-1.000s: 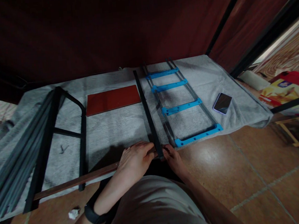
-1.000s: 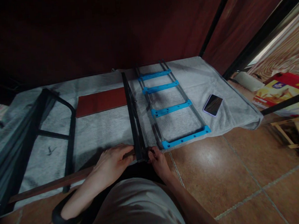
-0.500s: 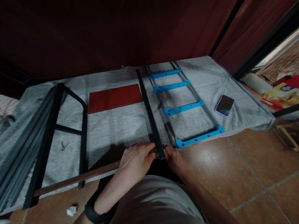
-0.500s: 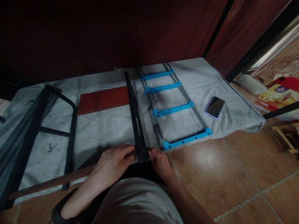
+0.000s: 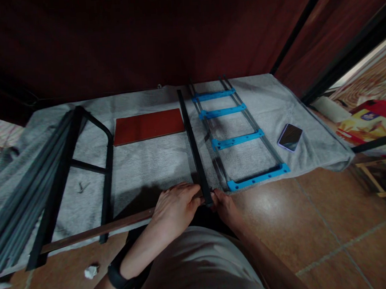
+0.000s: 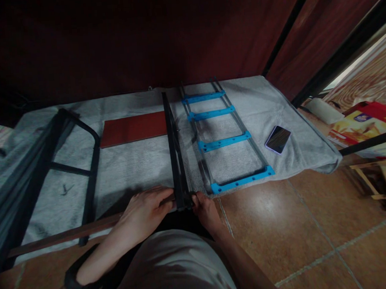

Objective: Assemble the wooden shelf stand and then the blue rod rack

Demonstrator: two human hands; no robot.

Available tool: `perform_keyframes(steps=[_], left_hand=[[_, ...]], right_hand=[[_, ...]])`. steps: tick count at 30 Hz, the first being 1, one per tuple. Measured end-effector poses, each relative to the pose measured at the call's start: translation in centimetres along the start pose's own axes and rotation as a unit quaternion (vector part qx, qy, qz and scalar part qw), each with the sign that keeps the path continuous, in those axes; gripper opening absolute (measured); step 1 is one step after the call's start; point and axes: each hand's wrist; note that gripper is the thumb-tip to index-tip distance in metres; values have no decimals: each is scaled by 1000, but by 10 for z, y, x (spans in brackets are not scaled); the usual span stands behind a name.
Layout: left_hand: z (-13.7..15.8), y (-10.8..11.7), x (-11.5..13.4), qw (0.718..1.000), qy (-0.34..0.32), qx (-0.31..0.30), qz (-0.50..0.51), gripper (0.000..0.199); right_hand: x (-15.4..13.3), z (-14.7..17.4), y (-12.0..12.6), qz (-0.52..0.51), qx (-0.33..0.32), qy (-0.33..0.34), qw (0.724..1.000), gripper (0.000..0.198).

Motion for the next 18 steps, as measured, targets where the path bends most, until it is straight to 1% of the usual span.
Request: perform_keyframes(steps=[1,3,6,8,10,14,18], left_hand=[[0,0,0,1000,0,1,-2,17],[1,-2,-1,1000,-3,4,-1,17],[2,-4,-2,1000,-5,8,1,18],[3,-5,-2,1000,-8,10,3,18],[3,-5,-3,1000,-12,10,2,18],[4,-5,-3,1000,-14,13,-11,17],[4,-6,-4,1000,-14,15,-13,16]], right_hand=[[0,0,-1,-10,5,-4,1000,34],[-1,2,-5,-64,7,-24,998,33],[-1,5,-12,-162,-13,-59,985,31],[0,7,-15,-201,-29,-73,977,32],[1,8,-17,-214,-33,-89,972,34],[-3,12,-17,-198,-24,-119,973,39],[-8,15,-20,-234,-16,-100,967,35]])
Point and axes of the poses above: each hand's wrist, its own z-axis away from the middle knuckle, its own y-axis out of the back of the hand, x = y × z, and after that the axes turned 15 degrees about -y, right-handed
